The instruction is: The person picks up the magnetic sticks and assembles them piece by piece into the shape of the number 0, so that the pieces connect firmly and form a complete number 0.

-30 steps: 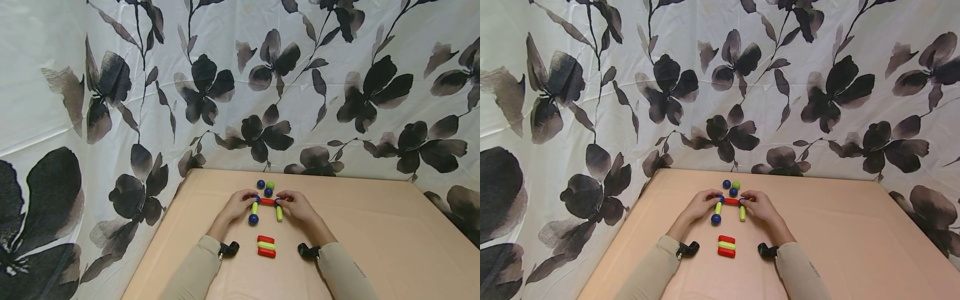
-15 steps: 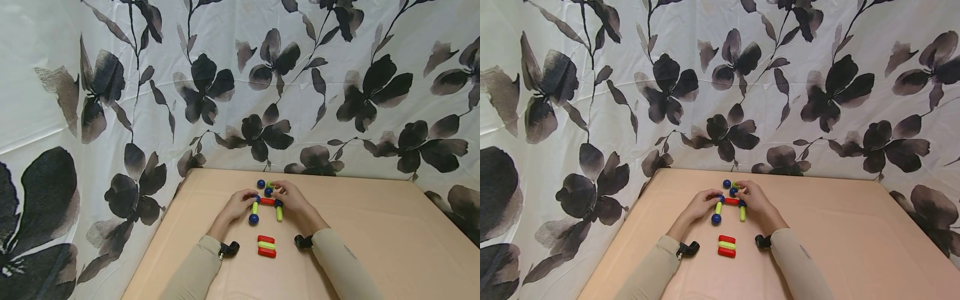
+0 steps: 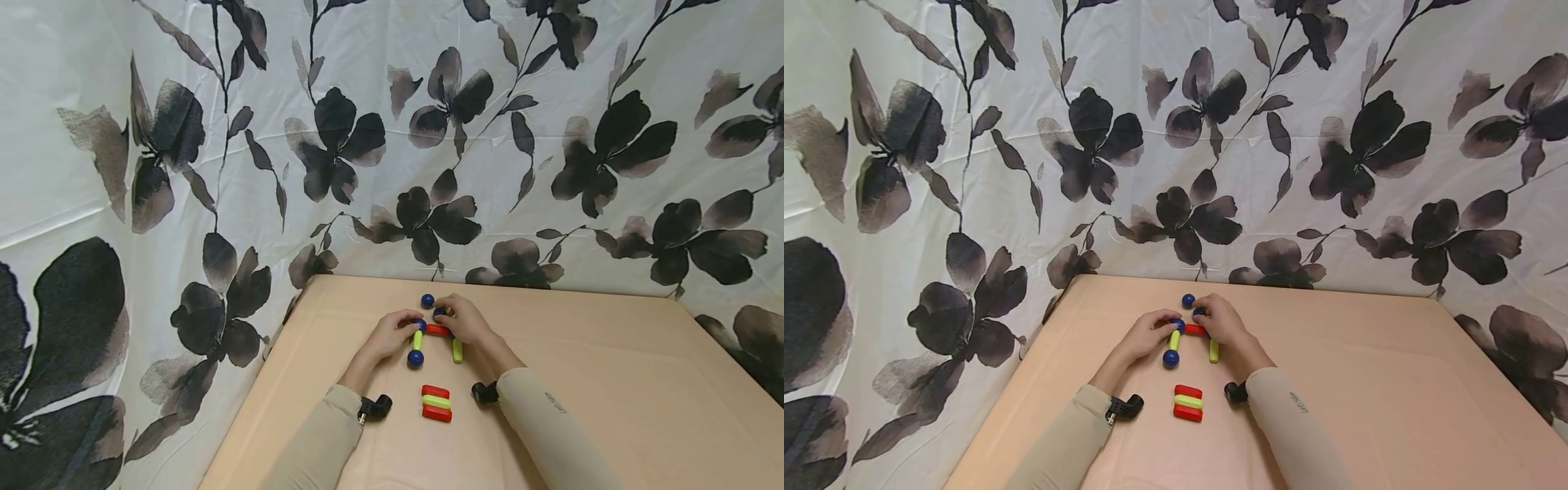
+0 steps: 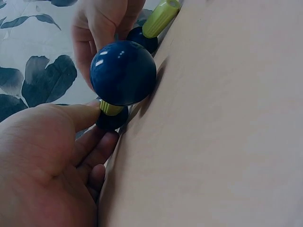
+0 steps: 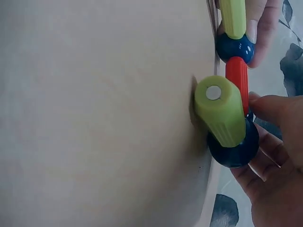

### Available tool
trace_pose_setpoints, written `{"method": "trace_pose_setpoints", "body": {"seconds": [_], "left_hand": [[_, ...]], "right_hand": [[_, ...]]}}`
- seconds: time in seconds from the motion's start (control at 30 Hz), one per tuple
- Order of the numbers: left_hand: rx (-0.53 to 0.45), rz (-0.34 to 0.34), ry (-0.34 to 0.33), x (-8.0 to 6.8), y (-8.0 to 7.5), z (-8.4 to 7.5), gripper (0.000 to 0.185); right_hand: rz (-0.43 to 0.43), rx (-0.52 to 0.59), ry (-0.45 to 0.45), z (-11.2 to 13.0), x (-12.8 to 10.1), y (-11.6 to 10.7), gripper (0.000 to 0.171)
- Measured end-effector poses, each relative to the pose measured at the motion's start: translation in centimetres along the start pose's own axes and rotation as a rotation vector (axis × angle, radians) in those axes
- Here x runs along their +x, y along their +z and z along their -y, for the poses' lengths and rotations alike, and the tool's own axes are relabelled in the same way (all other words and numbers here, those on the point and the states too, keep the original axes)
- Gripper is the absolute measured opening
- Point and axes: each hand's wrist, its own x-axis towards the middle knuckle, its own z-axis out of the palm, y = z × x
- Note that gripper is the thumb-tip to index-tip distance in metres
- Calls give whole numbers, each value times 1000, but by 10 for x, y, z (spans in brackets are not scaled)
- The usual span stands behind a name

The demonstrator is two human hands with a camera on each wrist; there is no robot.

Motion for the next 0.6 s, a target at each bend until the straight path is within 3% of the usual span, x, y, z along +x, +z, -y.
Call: {"method": "trace_pose_setpoints", "body": {"seconds": [0.23, 0.6], "left_hand": [[-10, -3, -8, 2, -1, -1, 27], [-22, 3, -4, 2, -2, -1, 29]], "right_hand": [[29, -46, 44, 0, 2, 1, 26], [22, 10, 80, -3, -1, -3, 28]]}}
